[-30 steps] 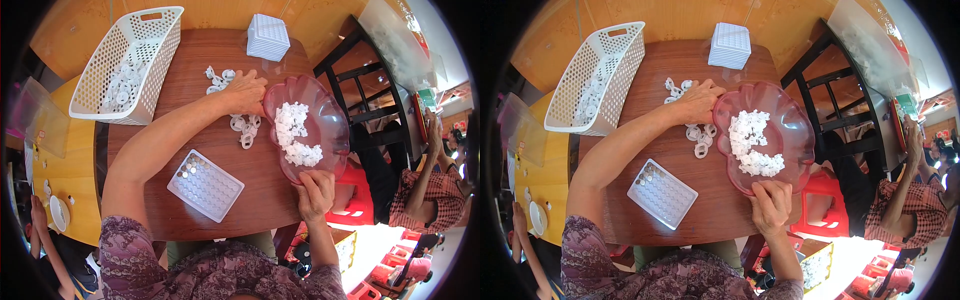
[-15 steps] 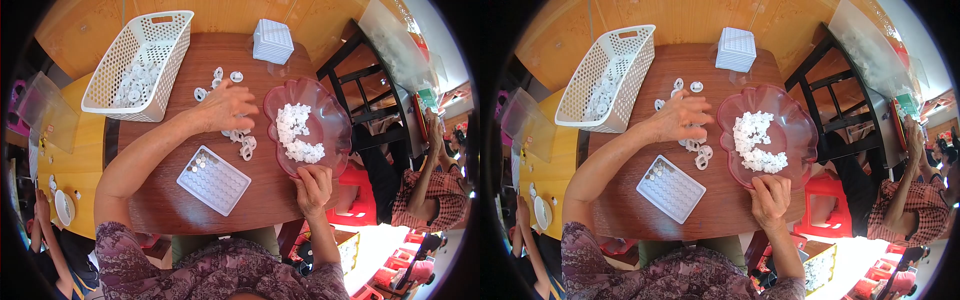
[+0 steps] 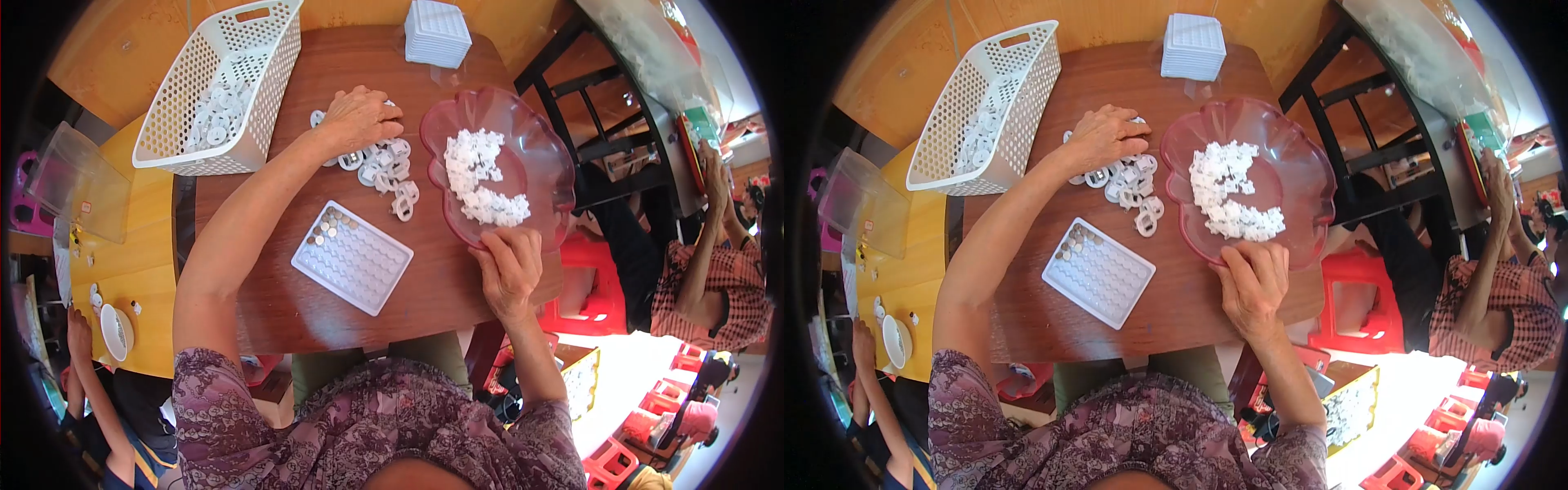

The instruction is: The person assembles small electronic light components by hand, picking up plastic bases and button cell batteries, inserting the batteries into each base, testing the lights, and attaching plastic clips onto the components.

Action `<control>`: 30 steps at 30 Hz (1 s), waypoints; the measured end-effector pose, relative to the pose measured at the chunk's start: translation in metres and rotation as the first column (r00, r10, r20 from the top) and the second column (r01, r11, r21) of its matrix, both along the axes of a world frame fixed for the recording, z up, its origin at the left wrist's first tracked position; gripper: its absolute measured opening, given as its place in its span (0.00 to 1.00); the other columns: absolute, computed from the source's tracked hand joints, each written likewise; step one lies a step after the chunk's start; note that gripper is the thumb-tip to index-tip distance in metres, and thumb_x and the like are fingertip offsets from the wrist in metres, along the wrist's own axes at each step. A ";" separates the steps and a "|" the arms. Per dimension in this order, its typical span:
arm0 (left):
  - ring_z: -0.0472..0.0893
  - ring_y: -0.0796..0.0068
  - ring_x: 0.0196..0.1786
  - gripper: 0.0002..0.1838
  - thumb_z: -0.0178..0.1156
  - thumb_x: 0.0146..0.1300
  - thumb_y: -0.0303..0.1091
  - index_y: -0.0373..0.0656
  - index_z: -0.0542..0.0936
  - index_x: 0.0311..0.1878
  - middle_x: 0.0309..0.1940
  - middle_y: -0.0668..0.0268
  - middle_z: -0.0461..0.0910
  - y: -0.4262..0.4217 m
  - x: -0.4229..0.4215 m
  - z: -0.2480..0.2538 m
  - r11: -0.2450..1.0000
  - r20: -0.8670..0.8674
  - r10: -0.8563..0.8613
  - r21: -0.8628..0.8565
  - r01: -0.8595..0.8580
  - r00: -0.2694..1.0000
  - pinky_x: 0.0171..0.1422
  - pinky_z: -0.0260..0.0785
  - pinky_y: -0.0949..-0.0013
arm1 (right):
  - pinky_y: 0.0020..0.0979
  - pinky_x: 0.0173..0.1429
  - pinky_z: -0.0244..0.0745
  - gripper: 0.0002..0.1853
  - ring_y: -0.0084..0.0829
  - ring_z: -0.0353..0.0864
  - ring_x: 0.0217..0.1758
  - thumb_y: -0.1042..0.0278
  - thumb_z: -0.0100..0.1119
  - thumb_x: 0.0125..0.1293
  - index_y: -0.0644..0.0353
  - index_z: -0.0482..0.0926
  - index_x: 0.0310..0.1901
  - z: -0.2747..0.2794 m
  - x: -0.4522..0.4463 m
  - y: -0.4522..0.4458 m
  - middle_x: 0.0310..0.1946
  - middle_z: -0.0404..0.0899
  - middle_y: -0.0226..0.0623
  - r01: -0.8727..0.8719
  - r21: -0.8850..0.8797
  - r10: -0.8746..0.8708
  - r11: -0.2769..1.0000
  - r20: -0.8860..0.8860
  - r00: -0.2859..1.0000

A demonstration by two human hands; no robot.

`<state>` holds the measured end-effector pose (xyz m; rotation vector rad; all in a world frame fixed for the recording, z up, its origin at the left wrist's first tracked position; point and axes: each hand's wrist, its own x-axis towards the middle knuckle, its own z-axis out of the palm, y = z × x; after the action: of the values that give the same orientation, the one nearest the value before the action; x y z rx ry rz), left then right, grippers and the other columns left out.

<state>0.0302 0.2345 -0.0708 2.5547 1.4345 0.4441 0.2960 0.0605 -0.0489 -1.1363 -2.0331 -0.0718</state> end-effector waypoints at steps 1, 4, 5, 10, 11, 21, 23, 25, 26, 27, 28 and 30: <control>0.73 0.56 0.53 0.20 0.55 0.59 0.48 0.51 0.81 0.51 0.44 0.62 0.78 -0.006 0.001 0.000 1.000 -0.004 -0.010 -0.012 0.010 1.000 0.54 0.64 0.48 | 0.34 0.39 0.67 0.15 0.38 0.73 0.36 0.79 0.68 0.40 0.65 0.80 0.35 0.000 -0.001 0.000 0.32 0.76 0.38 -0.005 -0.002 0.005 1.000 0.012 1.000; 0.73 0.57 0.54 0.18 0.54 0.61 0.44 0.51 0.79 0.52 0.46 0.62 0.78 -0.020 0.004 0.008 0.999 0.016 0.012 0.040 -0.012 1.000 0.52 0.63 0.50 | 0.35 0.40 0.65 0.17 0.38 0.72 0.37 0.78 0.67 0.41 0.64 0.79 0.38 0.002 -0.001 -0.005 0.34 0.75 0.38 -0.021 -0.009 0.022 1.000 0.034 0.999; 0.73 0.59 0.54 0.17 0.54 0.61 0.40 0.50 0.78 0.53 0.48 0.61 0.78 -0.028 0.004 0.010 0.958 0.001 0.040 0.283 -0.039 0.999 0.51 0.62 0.51 | 0.35 0.41 0.65 0.17 0.38 0.72 0.37 0.77 0.67 0.42 0.63 0.79 0.39 0.008 -0.006 -0.008 0.34 0.75 0.37 0.006 0.024 -0.008 1.000 0.068 0.998; 0.73 0.60 0.55 0.18 0.57 0.59 0.26 0.45 0.77 0.54 0.52 0.58 0.77 -0.093 -0.003 0.044 0.904 0.198 0.032 0.413 -0.113 0.980 0.55 0.63 0.60 | 0.33 0.38 0.64 0.19 0.36 0.71 0.35 0.76 0.64 0.44 0.62 0.79 0.42 0.023 -0.034 -0.020 0.32 0.74 0.35 0.021 0.202 -0.049 0.979 0.133 0.990; 0.75 0.62 0.51 0.16 0.57 0.59 0.25 0.42 0.78 0.52 0.48 0.59 0.78 -0.108 -0.006 0.048 0.919 0.297 0.050 0.361 -0.161 0.954 0.53 0.65 0.63 | 0.32 0.34 0.65 0.17 0.35 0.72 0.32 0.76 0.64 0.45 0.63 0.79 0.41 0.017 -0.042 -0.018 0.30 0.75 0.36 -0.035 0.155 0.013 0.987 0.142 0.990; 0.77 0.77 0.41 0.11 0.57 0.63 0.26 0.34 0.79 0.48 0.38 0.64 0.81 -0.204 -0.027 0.031 0.936 0.658 0.323 -0.117 -0.332 0.680 0.46 0.68 0.77 | 0.30 0.21 0.67 0.09 0.31 0.73 0.21 0.78 0.56 0.44 0.69 0.73 0.30 -0.025 -0.112 0.011 0.17 0.71 0.37 0.131 -0.054 -0.107 0.990 0.318 0.942; 0.77 0.78 0.41 0.11 0.57 0.63 0.25 0.35 0.80 0.48 0.38 0.64 0.81 -0.209 -0.026 0.026 0.932 0.678 0.343 -0.159 -0.325 0.650 0.46 0.68 0.77 | 0.31 0.21 0.67 0.10 0.32 0.73 0.21 0.78 0.56 0.44 0.70 0.74 0.31 -0.027 -0.114 0.014 0.17 0.70 0.38 0.143 -0.054 -0.119 0.988 0.316 0.941; 0.77 0.76 0.36 0.09 0.59 0.61 0.25 0.35 0.81 0.44 0.32 0.64 0.81 -0.210 -0.024 0.022 0.930 0.759 0.335 -0.174 -0.323 0.558 0.39 0.69 0.75 | 0.31 0.20 0.66 0.11 0.33 0.73 0.21 0.78 0.56 0.44 0.70 0.74 0.32 -0.026 -0.113 0.016 0.16 0.70 0.38 0.151 -0.045 -0.129 0.988 0.313 0.941; 0.77 0.76 0.36 0.09 0.59 0.61 0.25 0.35 0.81 0.44 0.32 0.64 0.81 -0.213 -0.024 0.022 0.929 0.761 0.337 -0.173 -0.328 0.554 0.39 0.69 0.75 | 0.31 0.20 0.65 0.12 0.32 0.72 0.20 0.78 0.56 0.44 0.71 0.74 0.34 -0.023 -0.111 0.014 0.16 0.69 0.37 0.107 -0.016 -0.097 0.994 0.296 0.950; 0.78 0.77 0.38 0.10 0.58 0.63 0.26 0.34 0.80 0.46 0.36 0.63 0.81 -0.218 -0.024 0.022 0.919 0.788 0.387 -0.285 -0.274 0.479 0.42 0.69 0.75 | 0.31 0.20 0.64 0.13 0.32 0.71 0.20 0.77 0.56 0.44 0.72 0.75 0.35 -0.020 -0.109 0.011 0.16 0.68 0.37 0.063 0.013 -0.064 0.998 0.279 0.958; 0.78 0.77 0.41 0.12 0.57 0.64 0.27 0.33 0.79 0.48 0.39 0.62 0.81 -0.223 -0.023 0.022 0.896 0.800 0.443 -0.390 -0.210 0.404 0.46 0.70 0.76 | 0.31 0.20 0.64 0.13 0.32 0.71 0.20 0.77 0.56 0.44 0.72 0.75 0.35 -0.014 -0.108 0.006 0.16 0.68 0.37 0.056 0.013 -0.057 0.998 0.282 0.958; 0.79 0.76 0.42 0.12 0.57 0.65 0.29 0.32 0.79 0.49 0.41 0.60 0.81 -0.233 -0.018 0.028 0.842 0.805 0.538 -0.529 -0.107 0.249 0.47 0.70 0.75 | 0.30 0.19 0.61 0.16 0.28 0.68 0.18 0.77 0.56 0.43 0.74 0.76 0.37 -0.004 -0.106 -0.009 0.15 0.64 0.32 -0.141 0.163 0.104 0.977 0.220 0.970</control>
<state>0.0121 0.0013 -0.0432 1.1136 1.2893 1.3136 0.1896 0.0516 -0.0525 -0.9214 -2.2298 -0.3171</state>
